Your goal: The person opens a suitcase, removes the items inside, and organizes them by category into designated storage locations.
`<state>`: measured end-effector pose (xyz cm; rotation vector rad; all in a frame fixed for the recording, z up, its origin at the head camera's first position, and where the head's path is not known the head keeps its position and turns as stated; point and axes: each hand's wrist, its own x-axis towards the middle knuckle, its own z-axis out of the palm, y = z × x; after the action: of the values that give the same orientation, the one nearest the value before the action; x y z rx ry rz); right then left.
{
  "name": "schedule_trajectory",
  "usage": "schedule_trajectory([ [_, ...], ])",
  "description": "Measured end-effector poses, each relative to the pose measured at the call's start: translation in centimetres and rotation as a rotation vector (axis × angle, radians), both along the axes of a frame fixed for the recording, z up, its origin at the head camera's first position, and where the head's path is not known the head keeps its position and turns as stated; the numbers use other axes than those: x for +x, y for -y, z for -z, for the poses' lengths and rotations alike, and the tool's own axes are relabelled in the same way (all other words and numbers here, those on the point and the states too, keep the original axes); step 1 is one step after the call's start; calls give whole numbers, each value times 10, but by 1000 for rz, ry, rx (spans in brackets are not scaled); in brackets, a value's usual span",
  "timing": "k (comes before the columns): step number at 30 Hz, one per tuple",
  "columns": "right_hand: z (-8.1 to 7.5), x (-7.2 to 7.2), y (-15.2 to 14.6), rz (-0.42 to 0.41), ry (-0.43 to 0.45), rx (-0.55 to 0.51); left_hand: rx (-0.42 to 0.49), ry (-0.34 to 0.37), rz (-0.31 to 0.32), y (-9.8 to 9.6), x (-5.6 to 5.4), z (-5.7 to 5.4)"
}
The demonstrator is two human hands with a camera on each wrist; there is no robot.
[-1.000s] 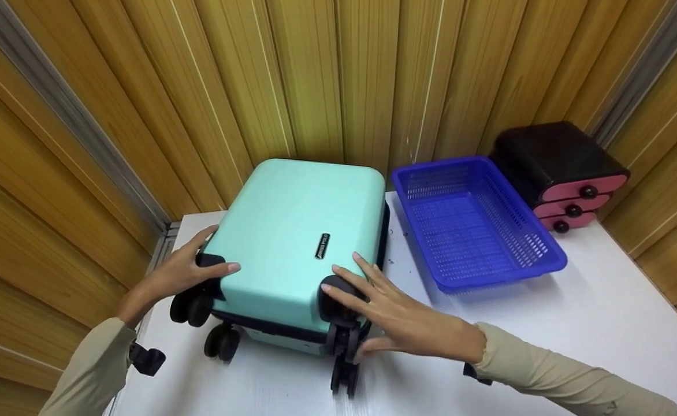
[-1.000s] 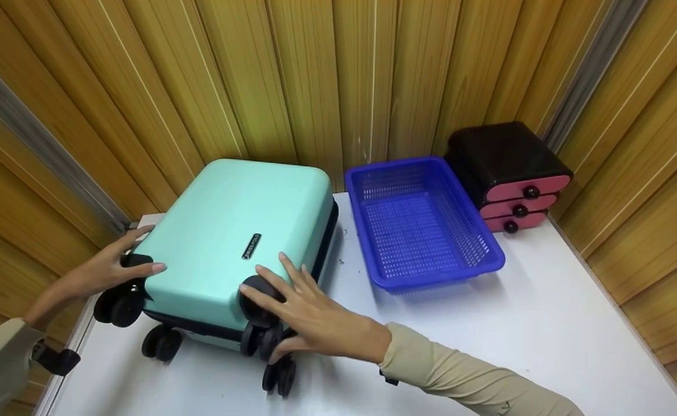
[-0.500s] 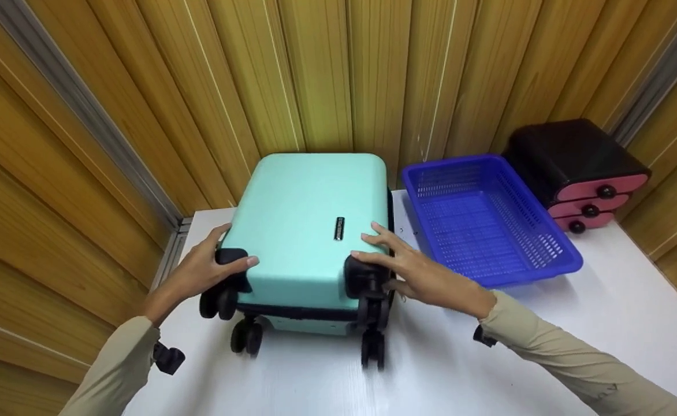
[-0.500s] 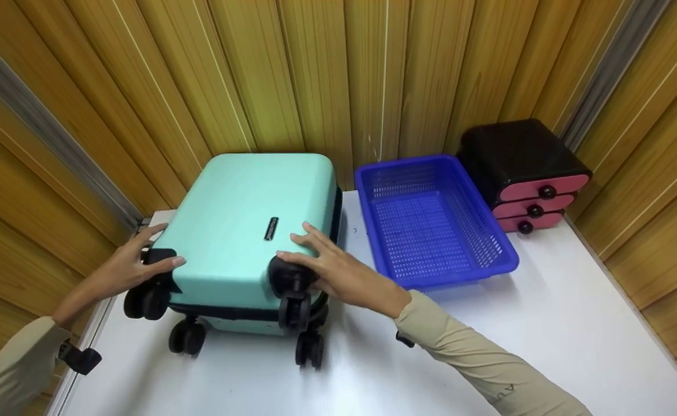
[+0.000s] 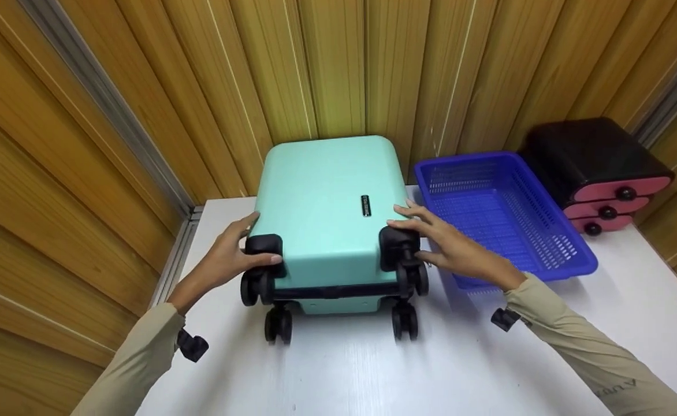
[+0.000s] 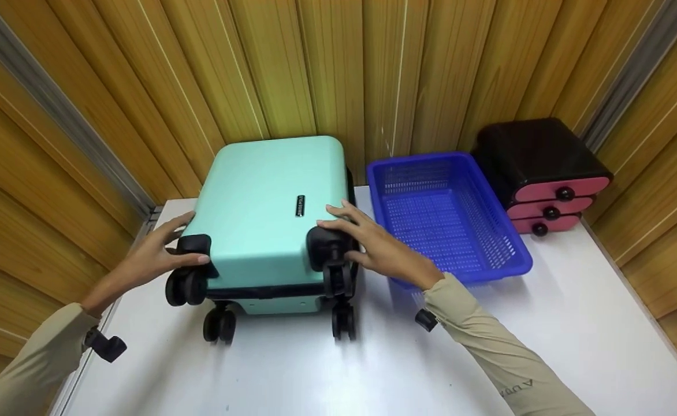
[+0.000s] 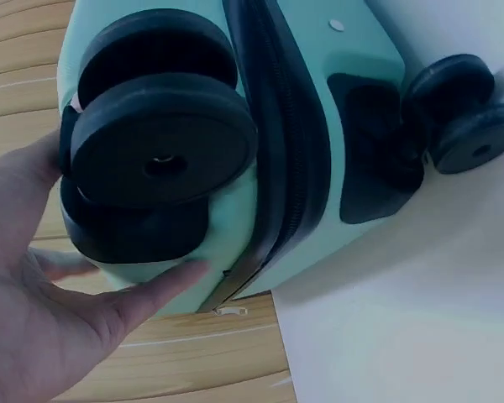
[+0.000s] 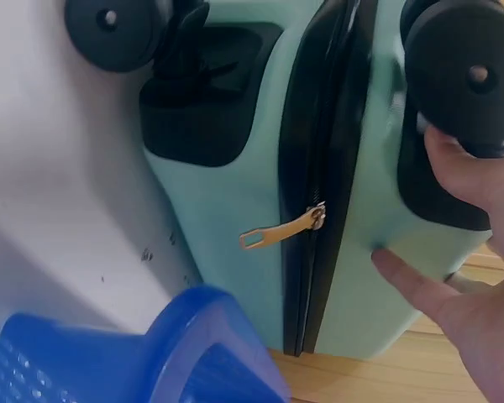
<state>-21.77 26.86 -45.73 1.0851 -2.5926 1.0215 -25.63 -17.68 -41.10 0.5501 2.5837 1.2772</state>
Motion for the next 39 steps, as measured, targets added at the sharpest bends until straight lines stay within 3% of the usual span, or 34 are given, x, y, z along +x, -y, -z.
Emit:
schedule_trajectory([
  [3, -2, 7, 0, 59, 69, -52, 65, -60, 38, -4, -2, -8],
  [5, -1, 11, 0, 121, 163, -97, 35, -125, 75, -10, -1, -16],
  [8, 4, 16, -2, 205, 333, -163, -163, -297, 171, -26, 5, -25],
  [11, 11, 22, -6, 227, 448, -182, -440, -516, 328, -47, 17, -23],
  [13, 15, 25, -9, 215, 454, -167, -566, -644, 406, -59, 24, -19],
  [16, 19, 30, -9, 217, 385, -127, -652, -761, 416, -67, 30, -14],
  [19, 25, 33, -6, 259, 320, -86, -655, -804, 388, -67, 29, -11],
  [26, 44, 28, 5, 352, 360, -134, -621, -826, 436, -67, 26, -4],
  [33, 55, 35, -1, 330, 196, -92, -590, -782, 438, -70, 28, -1],
  [39, 48, 38, -1, 250, 46, -55, -583, -699, 442, -66, 22, -16],
])
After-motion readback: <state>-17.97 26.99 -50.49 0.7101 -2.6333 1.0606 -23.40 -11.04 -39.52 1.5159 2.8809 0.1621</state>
